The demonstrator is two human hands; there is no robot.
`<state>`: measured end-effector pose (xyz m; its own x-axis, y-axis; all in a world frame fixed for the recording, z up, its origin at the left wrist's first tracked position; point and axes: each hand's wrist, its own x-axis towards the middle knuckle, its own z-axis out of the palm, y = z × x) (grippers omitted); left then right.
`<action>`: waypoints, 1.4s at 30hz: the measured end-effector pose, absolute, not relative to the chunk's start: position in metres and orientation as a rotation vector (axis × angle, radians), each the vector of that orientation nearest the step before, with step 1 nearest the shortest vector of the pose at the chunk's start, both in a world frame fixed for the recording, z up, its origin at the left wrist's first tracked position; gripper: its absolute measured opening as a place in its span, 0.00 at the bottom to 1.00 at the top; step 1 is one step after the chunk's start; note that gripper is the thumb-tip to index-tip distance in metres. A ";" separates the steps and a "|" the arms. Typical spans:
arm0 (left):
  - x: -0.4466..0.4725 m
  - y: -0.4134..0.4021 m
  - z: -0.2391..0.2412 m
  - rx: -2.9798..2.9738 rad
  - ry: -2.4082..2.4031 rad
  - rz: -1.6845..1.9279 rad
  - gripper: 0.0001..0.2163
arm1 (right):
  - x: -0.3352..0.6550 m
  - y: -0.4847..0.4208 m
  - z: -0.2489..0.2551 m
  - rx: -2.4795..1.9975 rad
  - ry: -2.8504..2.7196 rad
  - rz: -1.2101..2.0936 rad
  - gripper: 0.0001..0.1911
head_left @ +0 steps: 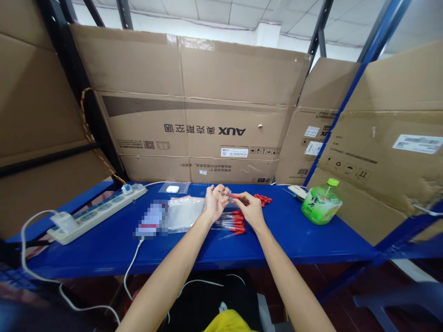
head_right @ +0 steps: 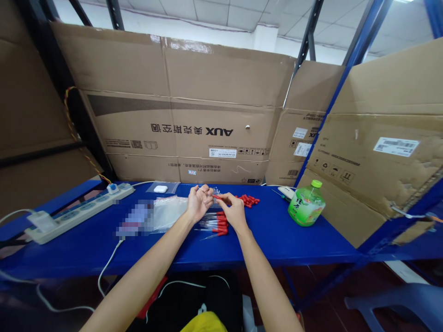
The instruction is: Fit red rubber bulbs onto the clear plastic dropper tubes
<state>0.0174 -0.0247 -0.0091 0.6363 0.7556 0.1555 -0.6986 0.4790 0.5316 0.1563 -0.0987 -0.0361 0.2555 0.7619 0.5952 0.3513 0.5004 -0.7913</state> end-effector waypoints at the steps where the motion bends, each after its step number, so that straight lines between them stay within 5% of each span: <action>1: 0.017 -0.024 -0.010 0.595 0.113 0.904 0.13 | 0.157 -0.099 -0.035 -1.101 -1.357 0.356 0.11; 21: 0.016 -0.023 -0.013 0.652 0.132 0.882 0.12 | 0.164 -0.096 -0.037 -1.065 -1.265 0.581 0.16; 30: -0.006 0.003 -0.018 1.404 0.806 1.346 0.03 | 0.189 -0.093 -0.046 -1.348 -1.368 0.337 0.14; 36: -0.009 0.002 -0.028 2.411 0.931 0.761 0.04 | 0.190 -0.095 -0.050 -1.635 -1.604 0.210 0.08; 42: -0.004 0.003 -0.035 2.684 0.880 0.535 0.06 | 0.191 -0.102 -0.042 -1.934 -1.426 0.027 0.12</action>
<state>-0.0041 0.0034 -0.0347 0.7480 0.6105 0.2603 0.5122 -0.7805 0.3584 0.1914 -0.1023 -0.0420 0.3874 0.8384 0.3833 0.8231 -0.1273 -0.5534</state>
